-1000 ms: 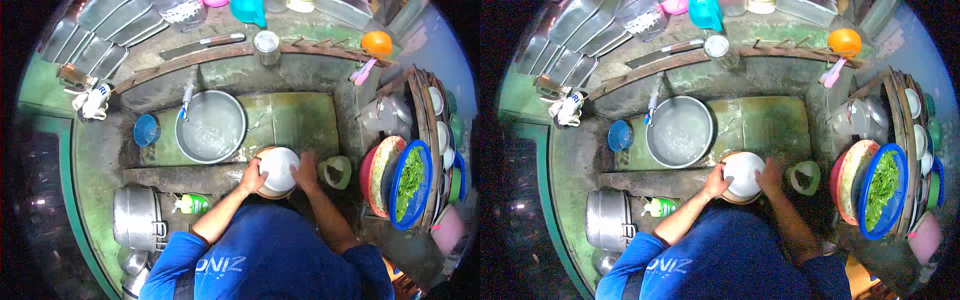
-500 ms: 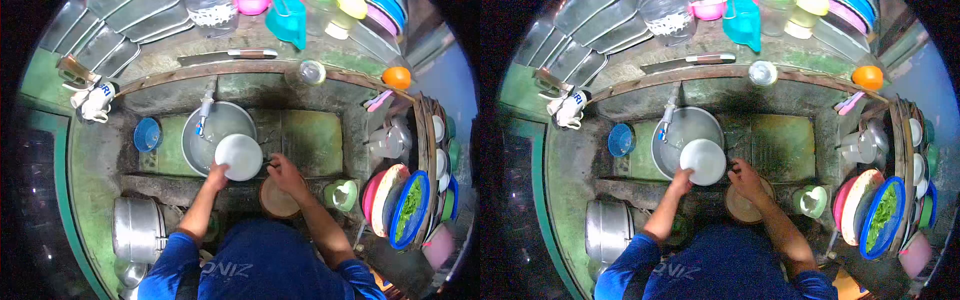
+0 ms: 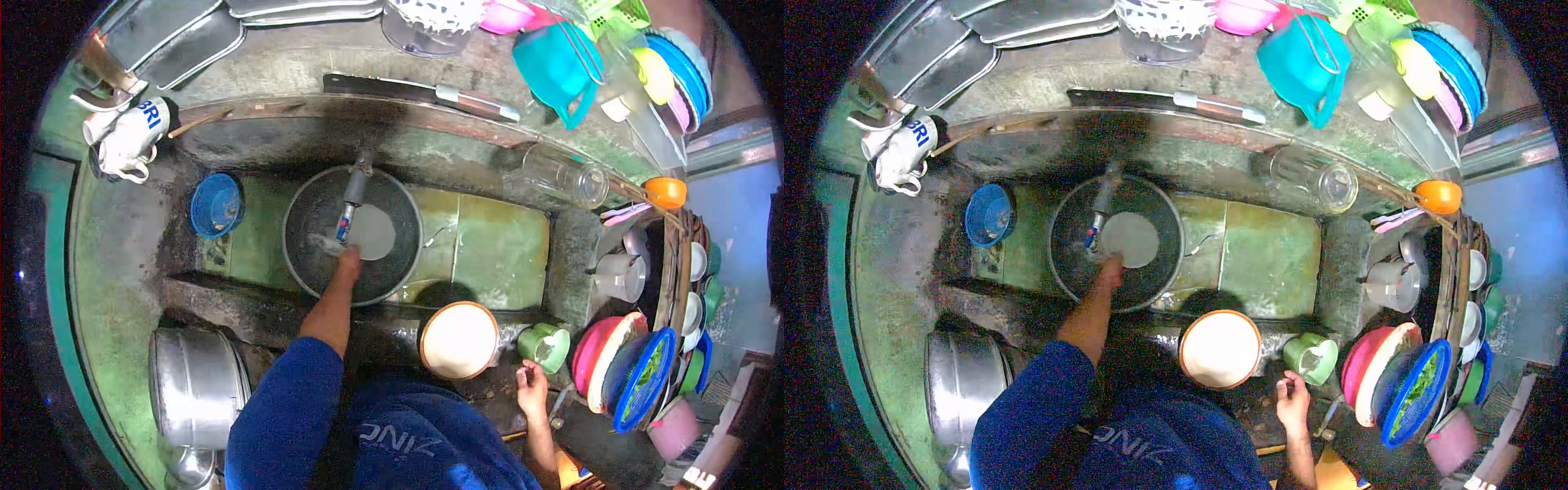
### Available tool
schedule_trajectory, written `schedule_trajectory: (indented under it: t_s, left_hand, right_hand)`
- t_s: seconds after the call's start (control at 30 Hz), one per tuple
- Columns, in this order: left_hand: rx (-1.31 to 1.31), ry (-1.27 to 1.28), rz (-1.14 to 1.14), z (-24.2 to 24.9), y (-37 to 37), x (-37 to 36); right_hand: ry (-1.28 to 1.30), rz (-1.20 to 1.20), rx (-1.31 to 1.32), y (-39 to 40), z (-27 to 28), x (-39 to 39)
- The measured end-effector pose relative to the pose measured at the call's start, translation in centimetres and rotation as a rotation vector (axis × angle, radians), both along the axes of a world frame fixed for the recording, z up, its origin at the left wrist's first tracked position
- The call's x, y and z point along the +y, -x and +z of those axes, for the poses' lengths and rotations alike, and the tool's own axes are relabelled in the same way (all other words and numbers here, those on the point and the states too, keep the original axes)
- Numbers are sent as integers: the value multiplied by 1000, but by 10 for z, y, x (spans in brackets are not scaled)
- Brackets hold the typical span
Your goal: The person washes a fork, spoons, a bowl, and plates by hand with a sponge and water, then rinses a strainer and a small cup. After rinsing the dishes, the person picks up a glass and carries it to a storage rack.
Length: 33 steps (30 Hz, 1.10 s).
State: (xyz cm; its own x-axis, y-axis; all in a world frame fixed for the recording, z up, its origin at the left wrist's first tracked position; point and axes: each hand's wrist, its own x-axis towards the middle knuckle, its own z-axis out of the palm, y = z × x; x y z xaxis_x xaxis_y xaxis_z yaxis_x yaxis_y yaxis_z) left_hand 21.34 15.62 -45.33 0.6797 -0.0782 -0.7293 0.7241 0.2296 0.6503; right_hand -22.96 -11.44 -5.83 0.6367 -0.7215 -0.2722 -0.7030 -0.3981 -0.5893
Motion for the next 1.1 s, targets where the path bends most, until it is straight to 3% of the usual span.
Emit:
schedule_trajectory:
  t_s: [0.07, 0.1, 0.13, 0.17, 0.2, 0.23, 0.33, 0.43, 0.47, 0.53, 0.6, 0.67, 0.7, 0.8, 0.87, 1.0, 1.07, 1.1]
  left_hand:
    - [-156, -138, -191, -35, -3, -4]
    - [-272, -226, -321, 57, 5, -25]
    - [-393, -321, -435, 193, 12, -51]
    - [-744, -415, -441, 211, 15, -51]
    - [-918, -360, -419, 238, 20, -59]
    - [-1109, -628, -557, 281, 24, -64]
    - [-1305, -513, -723, 309, 31, -62]
    - [-1330, -452, -583, 313, 30, -55]
    - [-1251, -383, -457, 296, 25, -50]
    - [-589, -422, -223, 277, 16, -37]
    - [-344, -271, 2, 294, 14, -14]
    - [-232, 164, 175, 247, 18, 20]
    - [-103, 173, 141, 251, 19, 35]
    - [-57, 309, 107, 259, 28, 58]
    - [-122, 255, 178, 272, 15, 45]
    - [-12, 245, -10, 290, -1, 20]
    - [-187, 93, -276, 283, 3, 21]
    - [-210, 204, -173, 284, 8, 19]
  right_hand:
    - [-49, 1, -2, -13, 0, 5]
    - [-103, 3, 0, -21, 0, 8]
    - [-103, 6, -1, -28, -1, 10]
    - [-134, 14, 1, -36, -5, 11]
    - [-167, 24, 2, -45, -7, 13]
    - [-171, 34, 0, -54, -6, 15]
    - [-186, 107, -7, -79, -3, 18]
    - [-122, 225, -53, -97, 6, 19]
    - [-118, 231, -54, -97, 6, 18]
    - [-165, 178, -52, -94, 4, 17]
    - [-183, 172, -80, -84, -6, 14]
    - [-186, 178, -38, -82, 0, 16]
    - [-186, 176, -38, -81, -2, 14]
    - [-181, 187, -1, -79, -8, 18]
    - [-233, 218, -11, -88, -3, 23]
    - [-244, 242, -10, -105, 13, 28]
    - [-210, 229, -49, -108, 19, 28]
    - [-176, 233, 92, -106, 32, 26]
